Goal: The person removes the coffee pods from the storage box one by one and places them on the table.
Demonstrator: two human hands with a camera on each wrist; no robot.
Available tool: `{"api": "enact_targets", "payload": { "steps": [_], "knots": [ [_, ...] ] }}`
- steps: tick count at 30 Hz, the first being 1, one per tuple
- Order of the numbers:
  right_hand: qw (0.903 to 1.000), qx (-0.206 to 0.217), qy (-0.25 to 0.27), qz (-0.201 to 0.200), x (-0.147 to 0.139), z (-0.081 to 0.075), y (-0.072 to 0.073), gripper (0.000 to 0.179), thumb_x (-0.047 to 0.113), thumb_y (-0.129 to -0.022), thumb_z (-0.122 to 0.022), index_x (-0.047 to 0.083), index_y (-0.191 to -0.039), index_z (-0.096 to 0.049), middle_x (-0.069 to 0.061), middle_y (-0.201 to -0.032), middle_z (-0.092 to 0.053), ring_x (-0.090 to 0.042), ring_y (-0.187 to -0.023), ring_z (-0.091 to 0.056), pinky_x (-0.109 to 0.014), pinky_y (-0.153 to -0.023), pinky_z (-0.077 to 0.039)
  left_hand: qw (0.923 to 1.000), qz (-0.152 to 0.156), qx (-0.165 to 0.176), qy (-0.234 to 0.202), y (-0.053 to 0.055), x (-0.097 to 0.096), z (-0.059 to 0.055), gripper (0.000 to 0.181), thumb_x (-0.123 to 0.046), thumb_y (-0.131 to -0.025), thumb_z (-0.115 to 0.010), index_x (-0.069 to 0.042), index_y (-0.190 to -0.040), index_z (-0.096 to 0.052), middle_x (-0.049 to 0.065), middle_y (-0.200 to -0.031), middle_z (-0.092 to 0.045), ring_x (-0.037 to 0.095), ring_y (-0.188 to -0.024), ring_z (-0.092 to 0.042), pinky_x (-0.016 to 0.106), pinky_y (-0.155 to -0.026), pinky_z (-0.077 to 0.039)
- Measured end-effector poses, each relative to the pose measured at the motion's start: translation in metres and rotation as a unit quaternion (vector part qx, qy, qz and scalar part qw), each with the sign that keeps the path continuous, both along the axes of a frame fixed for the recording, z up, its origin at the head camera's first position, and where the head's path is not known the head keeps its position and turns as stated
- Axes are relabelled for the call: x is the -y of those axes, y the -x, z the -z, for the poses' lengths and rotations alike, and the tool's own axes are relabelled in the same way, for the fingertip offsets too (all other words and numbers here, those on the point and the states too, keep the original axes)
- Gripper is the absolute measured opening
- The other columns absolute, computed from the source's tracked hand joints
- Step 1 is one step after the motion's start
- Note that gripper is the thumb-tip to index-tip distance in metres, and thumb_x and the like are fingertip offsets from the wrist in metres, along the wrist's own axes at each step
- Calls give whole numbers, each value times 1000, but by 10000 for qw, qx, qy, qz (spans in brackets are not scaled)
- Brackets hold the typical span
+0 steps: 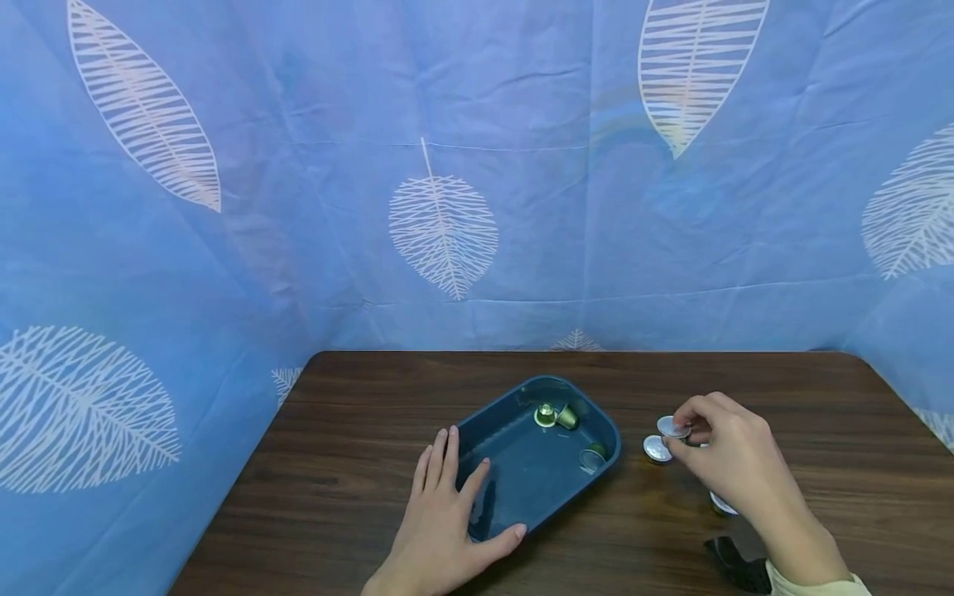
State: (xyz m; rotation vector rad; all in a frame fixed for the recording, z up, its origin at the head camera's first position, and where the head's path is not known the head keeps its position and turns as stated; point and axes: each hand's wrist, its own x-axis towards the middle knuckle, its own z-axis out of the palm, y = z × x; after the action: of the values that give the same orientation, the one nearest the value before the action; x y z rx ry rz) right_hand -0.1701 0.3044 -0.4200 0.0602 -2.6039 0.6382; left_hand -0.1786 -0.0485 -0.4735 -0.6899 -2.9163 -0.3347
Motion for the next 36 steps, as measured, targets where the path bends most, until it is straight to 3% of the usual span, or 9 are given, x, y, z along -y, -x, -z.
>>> {"api": "enact_targets", "payload": {
  "steps": [3, 6, 11, 15, 26, 36],
  "knots": [
    [9992, 380, -34, -152, -1, 0, -2, 22, 12, -70, -83, 16, -85, -67, 2, -89, -62, -15, -74, -63, -22, -58, -50, 10000, 6, 3, 53, 0, 0, 0, 90, -89, -76, -34, -28, -141, -51, 12, -164, -1, 29, -151, 1, 60, -117, -13],
    [9982, 392, -169, -414, 0, 2, -3, 22, 9, -69, -83, 18, -80, -67, 5, -86, -60, -9, -72, -59, -20, -57, -49, 10000, 2, 31, 65, 0, 0, -1, 91, -89, -76, -33, -28, -141, -51, 12, -164, -1, 29, -151, 2, 60, -117, -13],
    [9899, 383, -199, -1348, 0, 6, -5, 33, 1, -66, -83, 25, -70, -60, 14, -81, -58, 3, -67, -55, -16, -55, -49, 9999, -20, 100, 54, 1, 0, -1, 91, -89, -76, -34, -28, -142, -50, 11, -164, 0, 29, -151, 1, 61, -116, -13],
    [9788, 687, -2, -1928, 1, 10, -6, 36, -2, -67, -79, 26, -69, -56, 15, -81, -56, 5, -68, -54, -16, -56, -50, 10000, -12, 75, 32, 1, 0, 1, 91, -88, -76, -36, -27, -142, -51, 12, -164, -2, 29, -151, 1, 61, -116, -13],
    [9717, 1337, -401, -1906, 3, 12, -6, 39, 9, -66, -83, 29, -61, -50, 17, -74, -47, 3, -61, -42, -19, -52, -37, 9999, -33, 128, 26, 1, 0, 0, 90, -88, -77, -36, -28, -141, -52, 12, -164, -2, 30, -151, 0, 61, -116, -13],
    [9686, 1578, -697, -1792, -1, 16, -7, 39, 11, -67, -84, 27, -62, -49, 13, -70, -43, 1, -57, -36, -19, -50, -33, 9997, 12, 236, -11, 1, 1, 0, 90, -89, -76, -34, -28, -140, -52, 11, -164, 0, 32, -151, -1, 62, -116, -13]
  ]
}}
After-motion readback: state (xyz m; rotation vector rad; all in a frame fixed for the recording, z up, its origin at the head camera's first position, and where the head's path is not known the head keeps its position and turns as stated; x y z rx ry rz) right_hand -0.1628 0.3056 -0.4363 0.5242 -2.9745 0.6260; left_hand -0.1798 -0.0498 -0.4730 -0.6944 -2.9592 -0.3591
